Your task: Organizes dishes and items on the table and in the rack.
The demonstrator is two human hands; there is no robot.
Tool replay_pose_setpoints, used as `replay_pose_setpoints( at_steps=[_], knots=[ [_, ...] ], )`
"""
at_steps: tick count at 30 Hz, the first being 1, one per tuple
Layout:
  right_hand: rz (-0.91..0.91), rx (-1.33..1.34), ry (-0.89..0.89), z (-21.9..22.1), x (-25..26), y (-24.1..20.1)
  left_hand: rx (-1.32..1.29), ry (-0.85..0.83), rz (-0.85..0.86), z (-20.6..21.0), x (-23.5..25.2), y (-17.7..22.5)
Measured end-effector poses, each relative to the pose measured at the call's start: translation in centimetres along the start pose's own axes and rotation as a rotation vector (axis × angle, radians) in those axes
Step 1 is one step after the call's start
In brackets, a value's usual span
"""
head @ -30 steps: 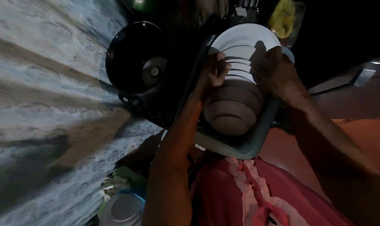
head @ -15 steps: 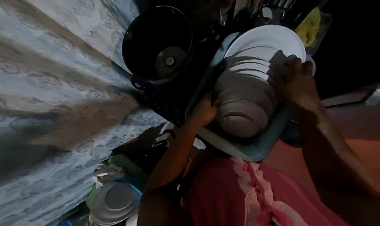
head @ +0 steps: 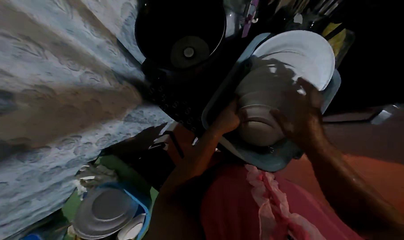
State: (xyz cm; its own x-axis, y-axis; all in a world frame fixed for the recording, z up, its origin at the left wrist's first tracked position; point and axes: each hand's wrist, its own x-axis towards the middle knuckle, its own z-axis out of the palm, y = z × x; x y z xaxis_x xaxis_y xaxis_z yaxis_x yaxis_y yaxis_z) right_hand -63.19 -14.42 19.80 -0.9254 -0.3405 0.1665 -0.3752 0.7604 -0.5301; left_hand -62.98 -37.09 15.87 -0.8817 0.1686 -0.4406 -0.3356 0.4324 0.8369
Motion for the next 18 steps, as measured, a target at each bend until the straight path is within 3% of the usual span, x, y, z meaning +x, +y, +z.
replay_pose_setpoints(
  at_steps=[2, 4, 7, 9, 13, 18],
  knots=[
    [-0.273, 0.070, 0.028, 1.2, -2.3, -1.6, 0.072, -0.049, -0.023, -1.0, 0.2, 0.4],
    [-0.348, 0.186, -0.174, 1.8, -3.3, -3.3, 0.217, -0.081, -0.064, -2.1, 0.1, 1.4],
    [-0.044, 0.213, -0.818, 2.7, -2.0, -4.8, 0.547, -0.155, -0.085, -3.5, -0.2, 2.4],
    [0.127, 0.146, -1.030, 4.1, -0.8, -5.0, 0.727, -0.239, -0.061, -3.3, -0.3, 2.3],
    [0.281, 0.113, -1.103, 4.9, 0.5, -6.1, 0.867, -0.274, 0.005, -2.3, -0.3, 1.4],
    [0.366, 0.355, -0.948, 5.7, -0.8, -4.6, 0.713, -0.204, 0.034, -1.9, -0.2, 0.2]
  ],
)
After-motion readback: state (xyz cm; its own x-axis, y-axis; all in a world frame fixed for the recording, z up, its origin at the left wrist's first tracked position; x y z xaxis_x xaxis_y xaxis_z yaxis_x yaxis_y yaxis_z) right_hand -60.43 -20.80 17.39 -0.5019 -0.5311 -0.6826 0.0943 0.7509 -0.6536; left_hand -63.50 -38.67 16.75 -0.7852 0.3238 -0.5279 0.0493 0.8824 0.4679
